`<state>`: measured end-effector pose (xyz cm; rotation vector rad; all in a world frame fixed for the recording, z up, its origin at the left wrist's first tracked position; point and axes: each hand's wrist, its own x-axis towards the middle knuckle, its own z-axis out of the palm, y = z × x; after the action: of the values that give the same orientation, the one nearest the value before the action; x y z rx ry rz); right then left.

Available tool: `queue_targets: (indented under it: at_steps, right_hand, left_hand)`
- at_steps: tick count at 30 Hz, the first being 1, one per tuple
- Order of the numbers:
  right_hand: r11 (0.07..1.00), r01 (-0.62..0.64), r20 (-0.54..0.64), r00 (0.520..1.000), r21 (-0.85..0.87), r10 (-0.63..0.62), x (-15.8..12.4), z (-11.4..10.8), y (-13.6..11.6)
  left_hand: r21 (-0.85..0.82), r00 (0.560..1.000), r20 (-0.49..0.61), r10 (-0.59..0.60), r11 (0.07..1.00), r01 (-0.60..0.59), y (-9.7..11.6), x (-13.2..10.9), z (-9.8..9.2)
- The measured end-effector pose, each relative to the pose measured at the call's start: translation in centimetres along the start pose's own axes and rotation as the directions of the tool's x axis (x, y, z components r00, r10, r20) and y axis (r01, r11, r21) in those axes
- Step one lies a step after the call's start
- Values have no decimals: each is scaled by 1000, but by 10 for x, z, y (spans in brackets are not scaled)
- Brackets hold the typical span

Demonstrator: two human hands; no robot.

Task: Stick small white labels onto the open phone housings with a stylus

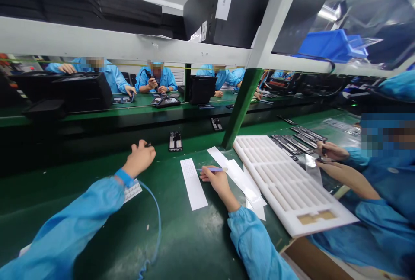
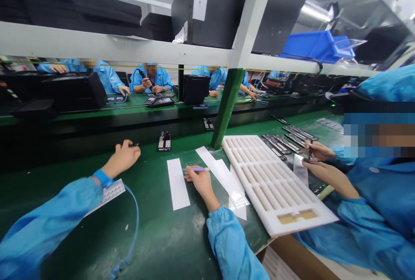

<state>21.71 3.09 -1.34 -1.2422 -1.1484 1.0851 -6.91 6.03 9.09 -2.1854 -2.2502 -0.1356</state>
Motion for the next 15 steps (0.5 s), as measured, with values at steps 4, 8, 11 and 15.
queue_targets:
  at_steps: [4, 8, 11, 15]
  right_hand:
    - [999, -24, 62, 998, -37, 27, 0, -2, 1]
    - [998, -35, 80, 996, -59, 39, -2, 2, 3]
    - [996, -34, 68, 997, -79, 39, -3, 3, 4]
    - [994, -20, 62, 998, -104, 27, -4, 3, 3]
  left_hand:
    - [139, 970, -42, 241, 962, -234, 24, -115, 36]
    - [239, 919, -96, 382, 905, -352, 42, -179, 70]
    - [171, 896, -103, 433, 895, -413, 54, -166, 71]
    - [-25, 808, -171, 563, 818, -575, 73, -113, 69]
